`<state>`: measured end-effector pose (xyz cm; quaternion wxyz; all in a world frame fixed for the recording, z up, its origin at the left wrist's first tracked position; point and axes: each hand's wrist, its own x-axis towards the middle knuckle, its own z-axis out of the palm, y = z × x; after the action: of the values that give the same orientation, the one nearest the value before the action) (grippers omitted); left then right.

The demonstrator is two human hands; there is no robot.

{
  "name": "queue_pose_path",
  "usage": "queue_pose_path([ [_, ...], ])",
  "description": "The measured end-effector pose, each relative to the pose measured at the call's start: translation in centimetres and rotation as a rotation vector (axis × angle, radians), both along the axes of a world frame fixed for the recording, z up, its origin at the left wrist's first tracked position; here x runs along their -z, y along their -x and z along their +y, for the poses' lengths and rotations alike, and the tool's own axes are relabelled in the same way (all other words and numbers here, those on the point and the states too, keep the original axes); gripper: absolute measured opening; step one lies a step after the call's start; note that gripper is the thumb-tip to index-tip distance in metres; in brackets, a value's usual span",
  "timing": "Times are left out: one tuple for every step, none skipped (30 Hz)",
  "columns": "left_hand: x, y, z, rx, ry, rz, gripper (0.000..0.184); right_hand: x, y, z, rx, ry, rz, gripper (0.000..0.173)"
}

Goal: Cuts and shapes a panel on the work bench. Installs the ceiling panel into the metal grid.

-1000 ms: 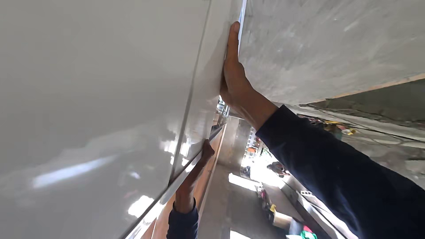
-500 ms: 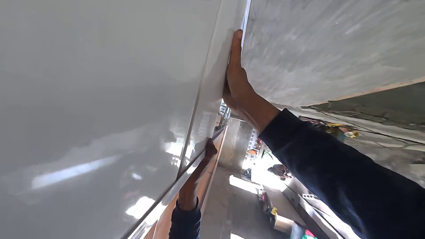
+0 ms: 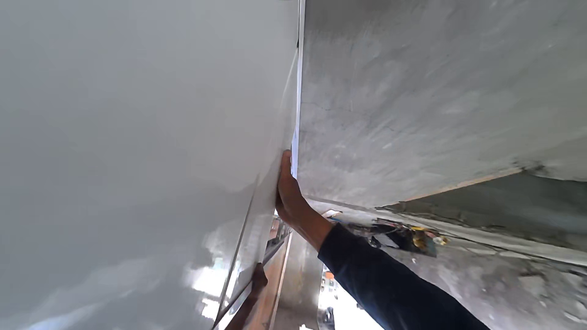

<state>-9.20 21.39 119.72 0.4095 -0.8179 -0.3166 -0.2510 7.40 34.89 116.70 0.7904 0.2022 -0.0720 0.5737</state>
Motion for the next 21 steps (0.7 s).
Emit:
queue_pose_path([
  [-0.1,0.3,0.3,0.034,-0.007,0.021,0.050,-0.1,0.0,0.1,0.006,0.004,0.001,0.086],
  [-0.2,0.6,0.7,0.075,-0.011,0.039,0.045,-0.1,-0.1,0.0,0.007,0.002,0.005,0.085],
  [-0.2,0.7,0.8,0.103,0.008,0.048,0.040,0.0,0.0,0.0,0.005,-0.002,0.012,0.085],
  [-0.2,1.0,0.7,0.104,0.035,0.055,0.035,0.0,0.1,-0.1,0.002,-0.006,0.020,0.084],
  [-0.3,1.2,0.6,0.102,0.049,0.063,0.033,-0.1,0.3,-0.2,0.001,-0.005,0.028,0.084],
  [-0.3,1.3,0.7,0.101,0.050,0.072,0.031,-0.1,0.3,-0.1,0.003,-0.003,0.036,0.083],
  [-0.4,1.3,0.8,0.100,0.042,0.082,0.032,-0.1,0.3,0.0,0.007,-0.003,0.043,0.084],
  [-0.3,1.3,0.7,0.097,0.030,0.090,0.033,-0.1,0.4,0.1,0.003,-0.007,0.041,0.084],
  [-0.2,1.3,0.5,0.099,0.029,0.092,0.034,-0.1,0.3,0.1,-0.013,-0.010,0.032,0.086],
  [-0.1,1.2,0.3,0.103,0.029,0.090,0.034,-0.1,0.2,0.0,-0.033,-0.009,0.021,0.088],
  [0.0,1.1,0.2,0.100,0.029,0.086,0.035,0.0,0.3,0.0,-0.048,-0.008,0.015,0.090],
  [0.1,0.9,0.1,0.084,0.021,0.076,0.036,0.1,0.4,0.1,-0.052,-0.005,0.016,0.092],
  [0.2,0.6,0.0,0.060,0.001,0.077,0.037,0.0,0.4,0.3,-0.045,-0.006,0.014,0.092],
  [0.2,0.4,0.0,0.040,-0.034,0.096,0.037,-0.1,0.3,0.6,-0.033,-0.008,0.011,0.092],
  [0.1,0.3,0.1,0.028,-0.063,0.117,0.037,-0.2,0.2,0.8,-0.030,-0.003,0.007,0.092],
  [0.0,0.5,0.1,0.023,-0.082,0.132,0.036,-0.3,0.2,0.8,-0.042,0.015,0.008,0.094],
  [0.0,0.7,0.1,0.020,-0.086,0.132,0.036,-0.3,0.3,0.7,-0.061,0.024,0.009,0.096],
  [0.0,0.7,0.1,0.017,-0.081,0.124,0.035,-0.3,0.2,0.7,-0.080,0.029,0.016,0.098],
  [0.0,0.5,0.1,0.022,-0.075,0.119,0.035,-0.4,0.1,0.6,-0.087,0.049,0.016,0.099],
  [0.0,0.5,0.2,0.030,-0.068,0.120,0.035,-0.5,0.0,0.6,-0.075,0.056,0.008,0.100],
  [0.0,0.6,0.3,0.041,-0.059,0.120,0.036,-0.5,0.2,0.8,-0.052,0.057,0.002,0.100],
])
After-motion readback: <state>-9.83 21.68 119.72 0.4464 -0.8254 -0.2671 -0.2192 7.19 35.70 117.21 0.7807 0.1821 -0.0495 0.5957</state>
